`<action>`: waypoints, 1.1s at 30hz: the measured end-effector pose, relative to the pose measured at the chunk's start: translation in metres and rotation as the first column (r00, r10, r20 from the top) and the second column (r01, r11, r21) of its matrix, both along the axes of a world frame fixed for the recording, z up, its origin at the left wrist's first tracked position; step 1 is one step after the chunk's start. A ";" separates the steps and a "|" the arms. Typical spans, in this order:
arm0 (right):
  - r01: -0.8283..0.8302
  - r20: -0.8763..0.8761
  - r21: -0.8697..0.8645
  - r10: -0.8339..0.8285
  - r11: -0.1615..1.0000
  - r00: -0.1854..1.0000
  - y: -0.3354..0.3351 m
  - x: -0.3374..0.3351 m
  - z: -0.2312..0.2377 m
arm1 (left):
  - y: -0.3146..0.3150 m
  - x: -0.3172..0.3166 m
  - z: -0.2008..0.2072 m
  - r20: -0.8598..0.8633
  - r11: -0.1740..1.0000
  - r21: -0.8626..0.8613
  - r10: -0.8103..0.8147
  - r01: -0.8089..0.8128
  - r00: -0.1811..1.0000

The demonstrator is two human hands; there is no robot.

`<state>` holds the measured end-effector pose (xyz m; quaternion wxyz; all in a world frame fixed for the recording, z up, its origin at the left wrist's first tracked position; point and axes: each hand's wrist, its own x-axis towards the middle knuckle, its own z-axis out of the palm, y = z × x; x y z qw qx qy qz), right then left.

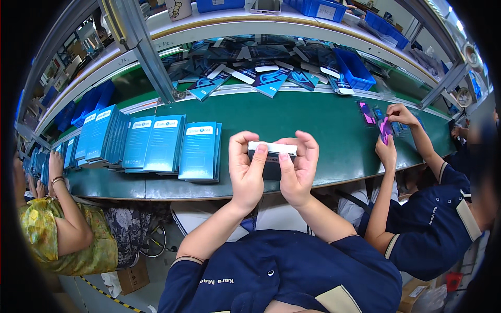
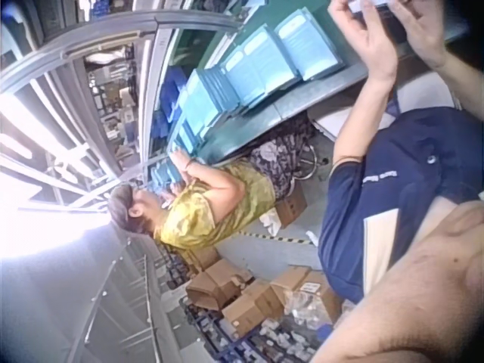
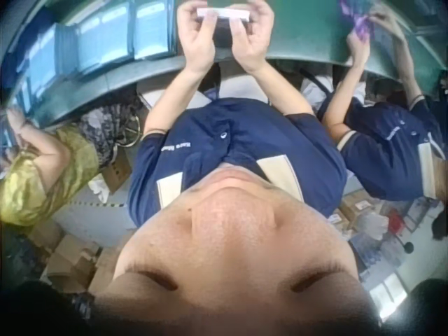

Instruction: The recorder is assembling small blue boxes at a workstation.

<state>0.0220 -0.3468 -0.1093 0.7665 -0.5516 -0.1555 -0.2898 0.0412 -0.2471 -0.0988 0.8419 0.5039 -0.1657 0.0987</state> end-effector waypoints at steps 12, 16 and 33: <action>-0.076 0.129 -0.105 0.090 0.992 0.988 -0.009 0.009 -0.013 | 0.005 0.012 -0.019 0.329 0.981 0.107 0.118 -0.161 0.937; -0.139 0.169 -0.196 0.173 0.971 0.970 -0.020 0.015 -0.022 | 0.016 0.028 -0.018 0.587 0.904 0.254 0.139 -0.344 0.798; -0.194 -0.445 0.369 0.356 0.909 0.822 0.023 0.079 0.027 | 0.062 -0.023 -0.079 0.969 0.092 0.110 0.211 -0.990 0.128</action>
